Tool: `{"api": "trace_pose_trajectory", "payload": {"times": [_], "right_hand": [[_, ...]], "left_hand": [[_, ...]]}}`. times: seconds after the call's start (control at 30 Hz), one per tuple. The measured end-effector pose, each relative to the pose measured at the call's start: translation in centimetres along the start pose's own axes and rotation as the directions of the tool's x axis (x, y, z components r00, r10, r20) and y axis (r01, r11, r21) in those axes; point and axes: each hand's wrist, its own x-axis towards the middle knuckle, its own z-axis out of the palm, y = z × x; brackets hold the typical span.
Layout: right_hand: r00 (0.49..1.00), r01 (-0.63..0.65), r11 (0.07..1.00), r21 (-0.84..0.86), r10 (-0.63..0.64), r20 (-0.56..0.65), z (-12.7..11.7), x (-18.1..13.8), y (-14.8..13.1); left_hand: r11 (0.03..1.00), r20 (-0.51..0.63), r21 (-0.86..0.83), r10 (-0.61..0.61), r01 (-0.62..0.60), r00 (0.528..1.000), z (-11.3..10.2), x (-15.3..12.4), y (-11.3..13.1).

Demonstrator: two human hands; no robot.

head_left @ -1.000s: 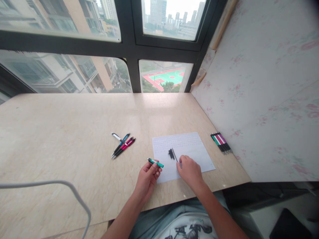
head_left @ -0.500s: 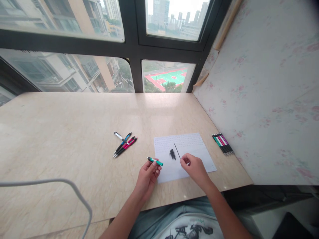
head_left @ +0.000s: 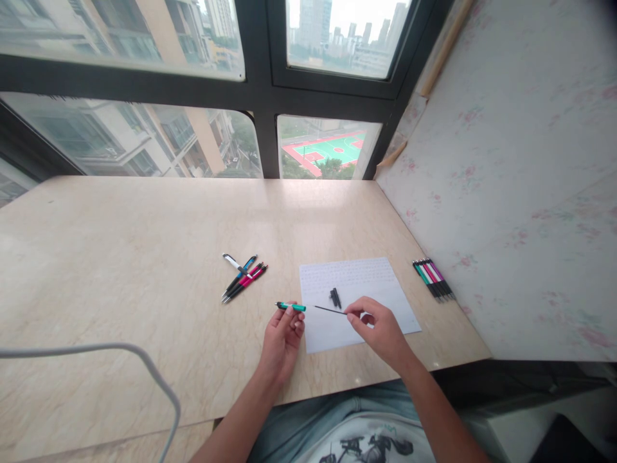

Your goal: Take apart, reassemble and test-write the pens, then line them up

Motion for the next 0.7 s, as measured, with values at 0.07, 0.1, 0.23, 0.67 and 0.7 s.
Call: {"api": "trace_pose_trajectory", "payload": {"times": [0.07, 0.1, 0.23, 0.67, 0.7], "right_hand": [[1.0, 0.016, 1.0, -0.021, -0.016, -0.002, 0.0, 0.0, -0.1], [1.0, 0.023, 0.999, -0.033, -0.023, -0.001, 0.0, 0.0, -0.1], [0.999, 0.041, 0.997, -0.065, -0.04, 0.01, 0.2, 0.1, -0.3], [0.998, 0.058, 0.992, -0.11, -0.059, -0.001, 2.4, -0.7, -0.8], [0.999, 0.05, 0.992, -0.116, -0.051, -0.002, 2.4, -0.7, -0.7]], "left_hand": [[1.0, -0.007, 0.007, 0.006, -0.005, 1.0, 0.0, 0.0, 0.0], [1.0, -0.007, 0.018, 0.009, -0.009, 1.0, 0.1, 0.0, 0.0], [0.992, -0.004, 0.123, 0.03, -0.03, 1.0, 0.3, -0.3, -0.1], [0.971, 0.053, 0.238, -0.003, -0.01, 0.999, 0.6, -0.8, -0.4], [0.971, 0.062, 0.237, -0.014, -0.001, 0.998, 0.6, -0.8, -0.5]]}}
